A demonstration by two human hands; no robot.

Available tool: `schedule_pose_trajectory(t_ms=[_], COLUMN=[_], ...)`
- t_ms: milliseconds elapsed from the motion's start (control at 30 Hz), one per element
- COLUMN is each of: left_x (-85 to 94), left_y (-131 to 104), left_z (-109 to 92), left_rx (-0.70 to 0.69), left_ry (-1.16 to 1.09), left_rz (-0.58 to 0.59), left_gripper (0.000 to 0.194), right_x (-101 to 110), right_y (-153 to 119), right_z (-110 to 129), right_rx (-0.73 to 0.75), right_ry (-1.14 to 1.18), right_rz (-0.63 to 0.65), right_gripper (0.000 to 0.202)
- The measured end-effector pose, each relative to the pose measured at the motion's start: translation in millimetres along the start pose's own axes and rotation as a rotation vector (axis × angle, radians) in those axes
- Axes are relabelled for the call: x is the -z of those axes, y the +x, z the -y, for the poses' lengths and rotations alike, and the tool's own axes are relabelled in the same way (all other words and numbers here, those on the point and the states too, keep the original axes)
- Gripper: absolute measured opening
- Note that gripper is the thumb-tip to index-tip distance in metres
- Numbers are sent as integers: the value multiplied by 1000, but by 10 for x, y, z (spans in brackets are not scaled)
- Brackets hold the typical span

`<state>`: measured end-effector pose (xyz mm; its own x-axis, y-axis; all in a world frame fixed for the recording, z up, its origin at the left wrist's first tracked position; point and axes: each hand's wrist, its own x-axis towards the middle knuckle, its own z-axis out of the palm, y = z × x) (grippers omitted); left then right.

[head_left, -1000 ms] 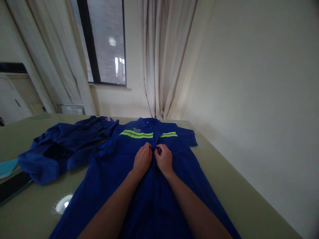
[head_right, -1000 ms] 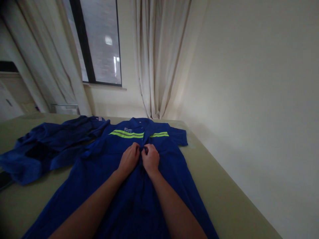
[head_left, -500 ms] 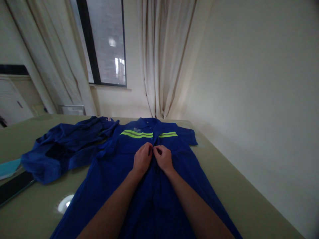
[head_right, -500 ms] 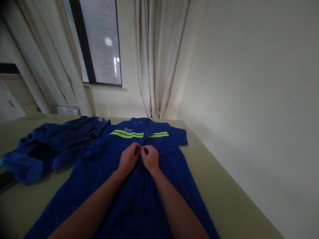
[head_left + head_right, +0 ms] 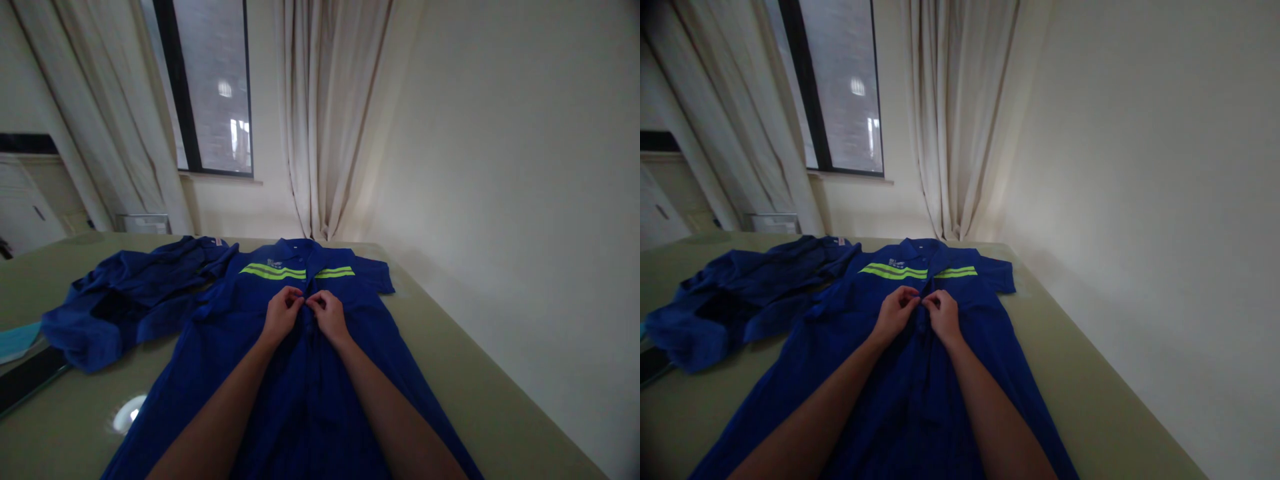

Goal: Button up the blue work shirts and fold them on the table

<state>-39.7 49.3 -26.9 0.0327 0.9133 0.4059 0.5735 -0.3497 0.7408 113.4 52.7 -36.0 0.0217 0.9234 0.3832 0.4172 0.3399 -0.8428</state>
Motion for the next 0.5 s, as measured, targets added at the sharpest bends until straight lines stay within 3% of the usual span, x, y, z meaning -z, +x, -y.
schedule_pose_trajectory(t_ms=[133, 267, 400, 500], left_x=[22, 39, 40, 64], left_y=[-25, -112, -140, -146], left_z=[-20, -93, -130, -99], left_rx=[-47, -110, -34, 12], left_ry=[84, 235, 407, 502], left_rz=[73, 140, 102, 67], left_gripper=[17, 20, 26, 37], right_x=[-3, 46, 78, 74], right_y=[87, 119, 29, -84], right_z=[-79, -95, 0, 84], right_rx=[-231, -258, -93, 70], right_ry=[96, 84, -2, -267], right_rz=[61, 164, 189, 141], right_gripper=[16, 20, 21, 31])
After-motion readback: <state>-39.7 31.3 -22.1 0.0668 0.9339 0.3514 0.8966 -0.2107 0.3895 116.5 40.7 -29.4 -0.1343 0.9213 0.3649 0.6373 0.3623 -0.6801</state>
